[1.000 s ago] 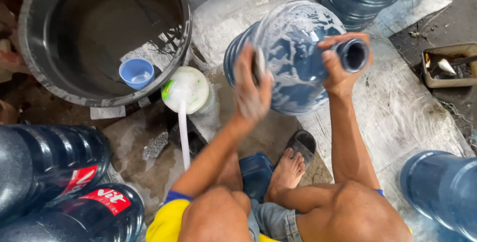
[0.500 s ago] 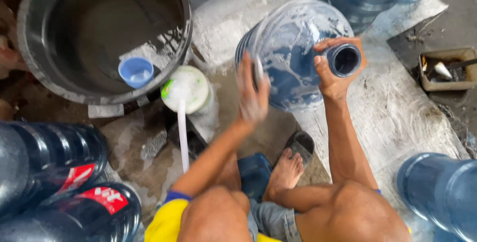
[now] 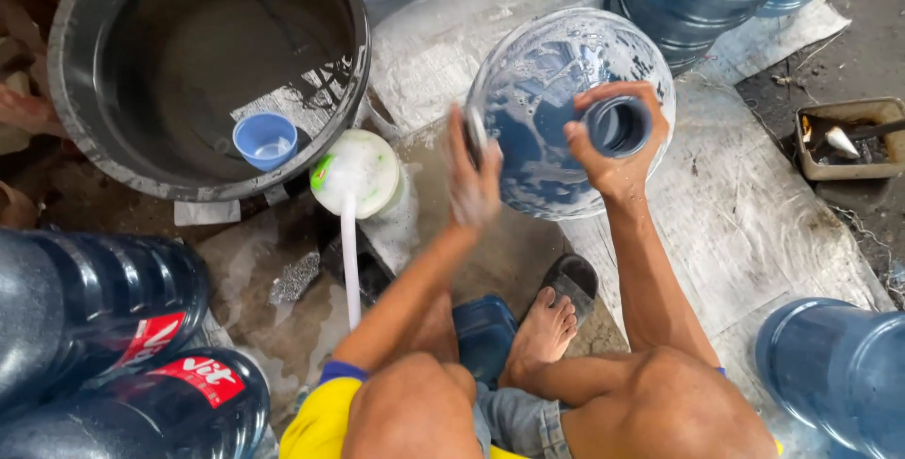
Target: The person scrubs a large blue water jug with a soapy sponge, rotating it to clean the entire exterior surface. After scrubbing, the person rinses the jug with water from a cup and places it upright.
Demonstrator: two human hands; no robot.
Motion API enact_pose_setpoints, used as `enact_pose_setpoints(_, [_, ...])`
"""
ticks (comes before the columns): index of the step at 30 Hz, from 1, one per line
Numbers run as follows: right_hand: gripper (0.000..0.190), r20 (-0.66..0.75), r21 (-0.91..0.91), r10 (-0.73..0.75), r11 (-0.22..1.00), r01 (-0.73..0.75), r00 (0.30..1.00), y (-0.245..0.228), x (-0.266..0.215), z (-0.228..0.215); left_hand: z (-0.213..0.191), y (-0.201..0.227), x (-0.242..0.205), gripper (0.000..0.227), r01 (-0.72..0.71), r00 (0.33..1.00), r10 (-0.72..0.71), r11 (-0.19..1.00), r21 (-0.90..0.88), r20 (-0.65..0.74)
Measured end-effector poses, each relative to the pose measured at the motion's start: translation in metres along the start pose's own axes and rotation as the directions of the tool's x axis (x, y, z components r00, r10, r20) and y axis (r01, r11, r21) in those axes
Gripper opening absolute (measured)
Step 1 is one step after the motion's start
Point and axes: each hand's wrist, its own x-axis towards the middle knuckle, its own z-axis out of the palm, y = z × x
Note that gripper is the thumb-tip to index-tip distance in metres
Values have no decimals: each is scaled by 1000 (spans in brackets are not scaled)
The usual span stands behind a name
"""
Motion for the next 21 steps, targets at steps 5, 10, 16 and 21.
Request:
enact_pose_setpoints(5, [33, 255, -6, 17, 1000, -17, 967, -16, -12, 10, -34, 16, 66, 56, 242, 968, -230, 961, -137, 99])
enact_pose_setpoints(10, [29, 106, -4, -7, 1000, 8, 994, 9, -5, -1, 3, -9, -60, 70, 141, 986, -127, 980, -143, 109])
enact_pose_setpoints(16, [29, 27, 33, -3, 999, 2, 1000, 0, -3, -7, -19, 18, 57, 60, 102, 992, -88, 982, -157, 92])
enact_pose_setpoints(21, [26, -95, 70, -2, 998, 9, 995, 20, -6, -18, -16, 59, 70, 62, 80, 965, -137, 966, 244, 225])
